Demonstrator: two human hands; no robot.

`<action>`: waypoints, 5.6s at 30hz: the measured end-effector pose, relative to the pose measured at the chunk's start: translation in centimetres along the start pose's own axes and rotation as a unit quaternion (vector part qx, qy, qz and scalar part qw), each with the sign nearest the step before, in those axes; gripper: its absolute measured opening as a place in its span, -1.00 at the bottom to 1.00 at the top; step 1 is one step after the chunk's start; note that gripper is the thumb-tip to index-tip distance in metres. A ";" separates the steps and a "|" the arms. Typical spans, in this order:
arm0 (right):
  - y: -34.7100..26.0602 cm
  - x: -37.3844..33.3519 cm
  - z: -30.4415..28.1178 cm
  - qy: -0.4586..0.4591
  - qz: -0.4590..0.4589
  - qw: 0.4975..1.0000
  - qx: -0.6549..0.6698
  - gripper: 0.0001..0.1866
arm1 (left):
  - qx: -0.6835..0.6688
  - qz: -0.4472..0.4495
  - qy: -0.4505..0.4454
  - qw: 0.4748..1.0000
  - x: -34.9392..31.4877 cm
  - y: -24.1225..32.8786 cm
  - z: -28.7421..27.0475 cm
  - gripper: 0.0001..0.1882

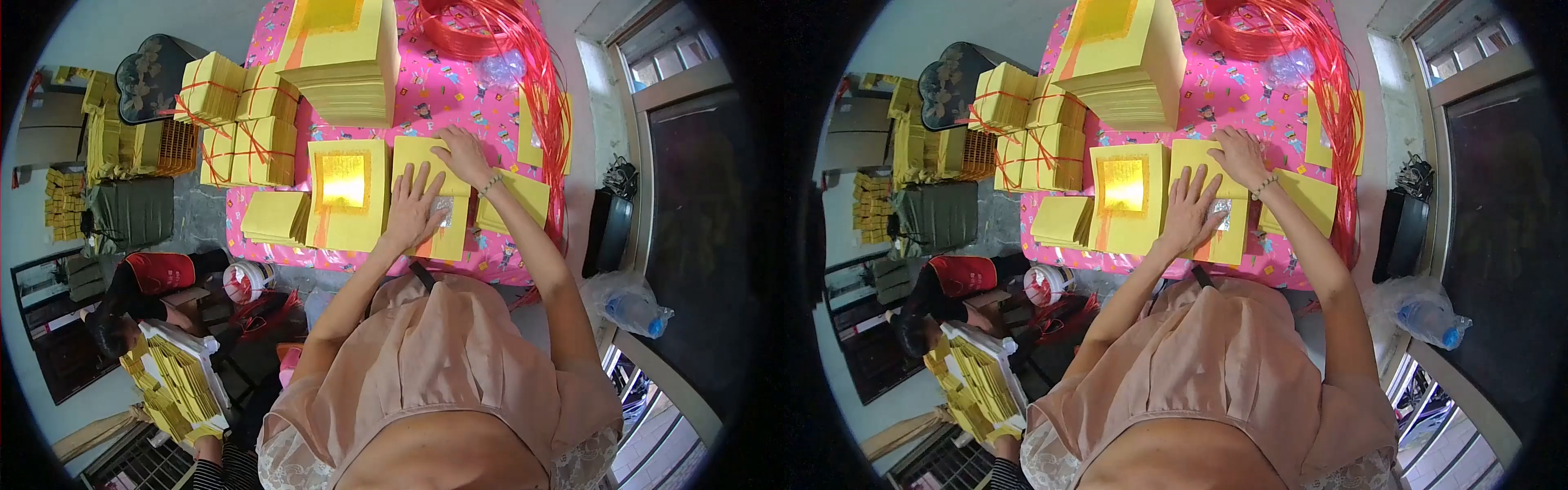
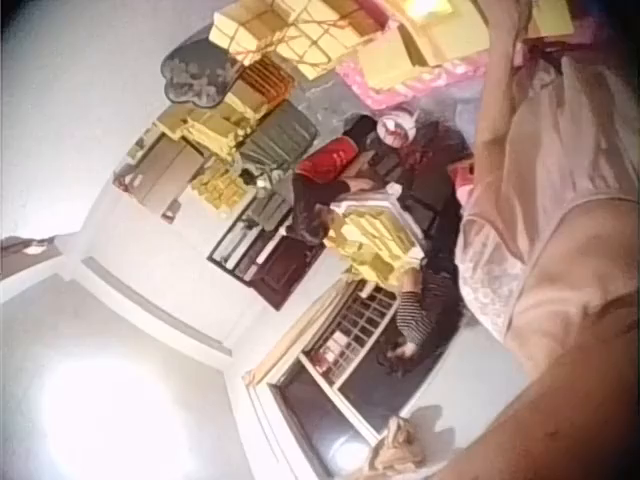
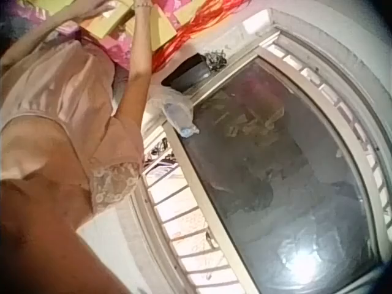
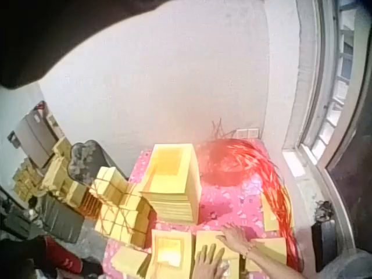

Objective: The recorder is stacking bundles of yellow joss paper and tying them with red bands.

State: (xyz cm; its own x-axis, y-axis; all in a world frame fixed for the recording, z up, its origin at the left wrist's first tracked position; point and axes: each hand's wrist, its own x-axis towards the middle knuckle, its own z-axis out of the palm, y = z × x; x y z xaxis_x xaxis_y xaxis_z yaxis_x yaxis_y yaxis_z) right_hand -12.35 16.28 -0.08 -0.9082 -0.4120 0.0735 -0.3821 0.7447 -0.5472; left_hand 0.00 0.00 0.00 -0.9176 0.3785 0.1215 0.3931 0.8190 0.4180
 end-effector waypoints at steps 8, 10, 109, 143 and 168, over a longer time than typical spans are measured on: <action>-0.8 -0.4 -0.4 0.006 0.006 1.000 -0.001 -0.70 | 0.000 -0.001 -0.002 1.000 0.0 0.0 -0.1 -0.25; -0.7 -0.5 -0.3 0.012 0.003 1.000 -0.003 -0.70 | -0.003 0.000 -0.006 1.000 0.0 0.0 -0.1 -0.25; 6.5 -22.2 -1.4 0.159 0.347 0.918 -0.103 -0.39 | -0.037 0.057 -0.118 0.991 3.3 10.3 11.2 -0.57; -6.5 -18.4 -2.0 -0.043 -0.113 0.993 0.005 -0.61 | -0.162 -0.019 -0.079 0.983 -4.9 0.9 -6.2 -0.64; -5.0 -16.3 -1.1 -0.103 -0.022 0.978 0.179 -0.78 | -0.155 -0.006 -0.083 0.984 -7.0 0.1 -5.4 -0.58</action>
State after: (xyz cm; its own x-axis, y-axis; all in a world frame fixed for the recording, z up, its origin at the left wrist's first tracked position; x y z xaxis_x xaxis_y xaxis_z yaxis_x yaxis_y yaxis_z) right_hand 4.16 19.87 2.39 -0.8245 -0.5641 -0.0447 -0.3034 0.5074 -0.8065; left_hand 6.11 -4.88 4.04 -0.8901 0.4552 -0.0236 0.3214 0.6634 0.6757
